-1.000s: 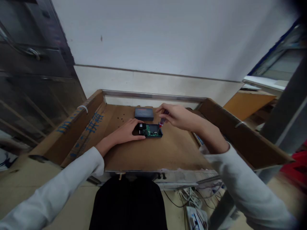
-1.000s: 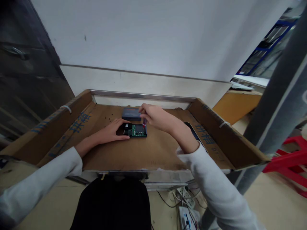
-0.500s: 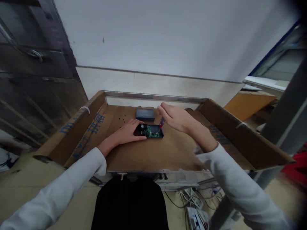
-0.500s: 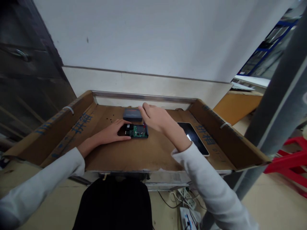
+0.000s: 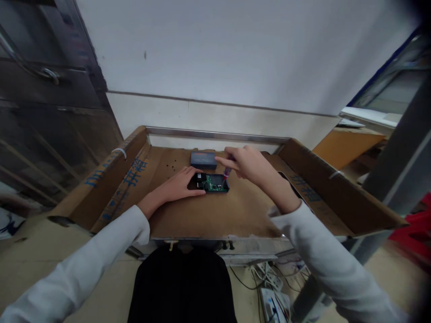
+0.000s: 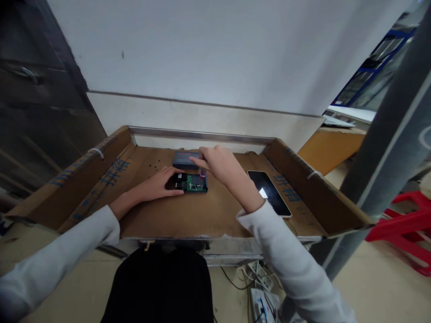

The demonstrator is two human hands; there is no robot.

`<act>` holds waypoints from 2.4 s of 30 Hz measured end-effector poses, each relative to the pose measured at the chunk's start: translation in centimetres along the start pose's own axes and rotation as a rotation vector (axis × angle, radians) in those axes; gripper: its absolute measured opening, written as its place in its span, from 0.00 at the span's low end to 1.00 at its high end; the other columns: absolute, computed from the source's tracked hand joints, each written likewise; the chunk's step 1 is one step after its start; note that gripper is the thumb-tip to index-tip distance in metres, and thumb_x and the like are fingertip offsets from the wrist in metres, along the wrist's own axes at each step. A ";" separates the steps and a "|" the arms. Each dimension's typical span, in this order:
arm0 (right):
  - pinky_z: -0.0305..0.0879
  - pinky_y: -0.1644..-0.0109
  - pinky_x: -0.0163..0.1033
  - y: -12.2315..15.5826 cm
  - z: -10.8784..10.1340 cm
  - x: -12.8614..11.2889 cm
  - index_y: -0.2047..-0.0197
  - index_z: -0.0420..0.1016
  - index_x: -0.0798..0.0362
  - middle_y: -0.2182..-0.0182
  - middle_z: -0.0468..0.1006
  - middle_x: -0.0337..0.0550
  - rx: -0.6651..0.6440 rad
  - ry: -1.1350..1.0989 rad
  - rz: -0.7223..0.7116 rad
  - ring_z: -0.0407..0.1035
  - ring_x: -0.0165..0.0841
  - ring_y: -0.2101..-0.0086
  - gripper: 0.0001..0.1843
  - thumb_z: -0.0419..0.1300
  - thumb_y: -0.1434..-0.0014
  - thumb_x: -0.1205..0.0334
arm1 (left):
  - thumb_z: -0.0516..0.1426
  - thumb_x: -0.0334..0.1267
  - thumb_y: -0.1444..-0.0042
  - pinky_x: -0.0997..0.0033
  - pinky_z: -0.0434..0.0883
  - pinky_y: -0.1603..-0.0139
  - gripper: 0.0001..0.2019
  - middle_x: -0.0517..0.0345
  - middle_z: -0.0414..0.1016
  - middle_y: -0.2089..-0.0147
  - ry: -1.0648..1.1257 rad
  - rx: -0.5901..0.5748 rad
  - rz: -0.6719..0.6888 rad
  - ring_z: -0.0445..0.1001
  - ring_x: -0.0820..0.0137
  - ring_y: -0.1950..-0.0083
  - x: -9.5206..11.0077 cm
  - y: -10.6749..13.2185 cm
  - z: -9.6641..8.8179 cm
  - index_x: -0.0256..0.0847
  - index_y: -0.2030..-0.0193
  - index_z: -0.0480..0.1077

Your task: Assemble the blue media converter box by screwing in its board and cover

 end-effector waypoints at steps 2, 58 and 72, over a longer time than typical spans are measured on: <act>0.51 0.71 0.37 0.0 0.3 -0.2 0.70 0.71 0.55 0.78 0.74 0.48 0.039 0.139 0.076 0.69 0.36 0.74 0.28 0.43 0.35 0.43 | 0.57 0.59 0.47 0.51 0.62 0.41 0.30 0.46 0.67 0.47 -0.005 0.005 0.010 0.65 0.54 0.44 0.0 0.0 0.0 0.40 0.44 0.62; 0.59 0.67 0.36 1.2 -0.8 1.0 0.64 0.59 0.53 0.67 0.75 0.47 -0.221 -0.290 -0.029 0.67 0.32 0.70 0.03 0.51 0.41 0.69 | 0.42 0.31 0.39 0.56 0.64 0.43 0.15 0.50 0.71 0.53 -0.173 0.203 -0.054 0.68 0.61 0.47 -2.8 3.5 -3.5 0.39 0.52 0.67; 0.53 0.69 0.36 0.3 0.7 1.1 0.62 0.63 0.52 0.72 0.76 0.43 -0.084 -0.180 0.009 0.66 0.34 0.72 0.09 0.46 0.37 0.58 | 0.49 0.42 0.40 0.60 0.65 0.48 0.11 0.51 0.68 0.59 -0.244 0.226 -0.176 0.68 0.62 0.54 -5.2 5.4 -3.0 0.38 0.60 0.68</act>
Point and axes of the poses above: each hand's wrist, its own y-axis away from the middle knuckle, its own z-axis out of the palm, x = y × z, the point moved 2 cm from there along -y, towards the middle knuckle
